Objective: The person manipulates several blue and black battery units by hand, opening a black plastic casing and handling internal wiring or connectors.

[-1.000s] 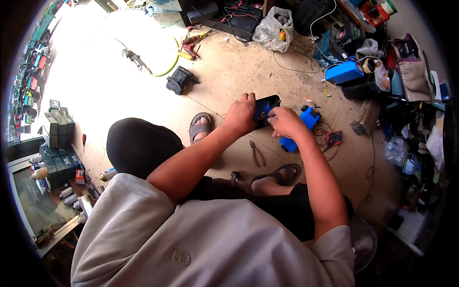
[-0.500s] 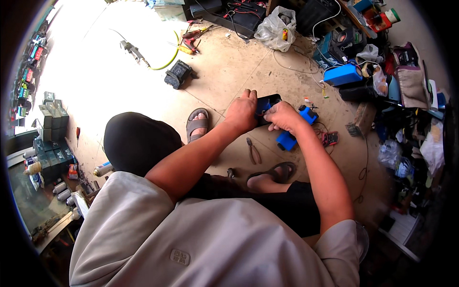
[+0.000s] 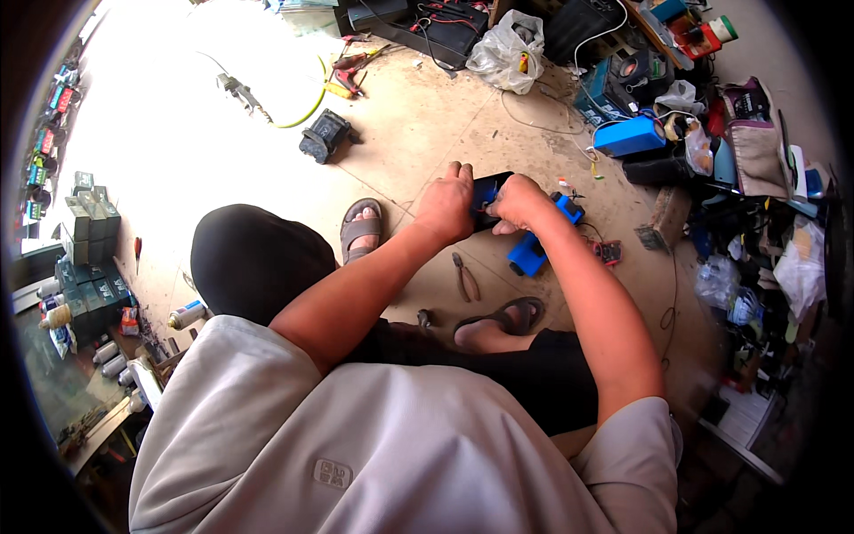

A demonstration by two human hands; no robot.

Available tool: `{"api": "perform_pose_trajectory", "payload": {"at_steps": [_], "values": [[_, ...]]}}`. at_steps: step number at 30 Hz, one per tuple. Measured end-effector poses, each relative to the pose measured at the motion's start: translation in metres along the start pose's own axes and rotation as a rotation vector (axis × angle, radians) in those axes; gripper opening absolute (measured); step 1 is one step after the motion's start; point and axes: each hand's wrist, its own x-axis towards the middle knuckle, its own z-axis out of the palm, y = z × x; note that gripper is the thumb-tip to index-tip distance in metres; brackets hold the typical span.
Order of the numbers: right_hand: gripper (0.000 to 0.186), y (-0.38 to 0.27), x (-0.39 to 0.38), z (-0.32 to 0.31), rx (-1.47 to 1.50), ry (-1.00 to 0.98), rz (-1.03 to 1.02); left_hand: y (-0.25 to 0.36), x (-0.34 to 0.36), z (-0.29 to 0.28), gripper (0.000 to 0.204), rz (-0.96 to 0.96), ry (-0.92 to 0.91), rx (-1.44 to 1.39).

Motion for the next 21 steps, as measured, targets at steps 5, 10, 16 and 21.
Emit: {"api": "perform_pose_trajectory", "payload": {"at_steps": [5,10,16,21], "values": [[0.014,0.005,-0.006,0.003,0.073,-0.008,-0.035,-0.001,-0.001,-0.006,0.083,-0.02,-0.051,-0.024],[0.011,0.009,-0.013,0.011,0.151,0.061,-0.086,-0.004,0.001,-0.003,0.083,-0.022,-0.056,-0.04],[0.01,0.017,-0.017,0.016,0.172,0.128,-0.148,-0.019,0.015,-0.007,0.081,0.021,-0.13,-0.29],[0.009,0.022,-0.002,0.016,0.011,0.124,-0.19,-0.025,0.018,0.001,0.075,0.114,-0.079,-0.223]]}}
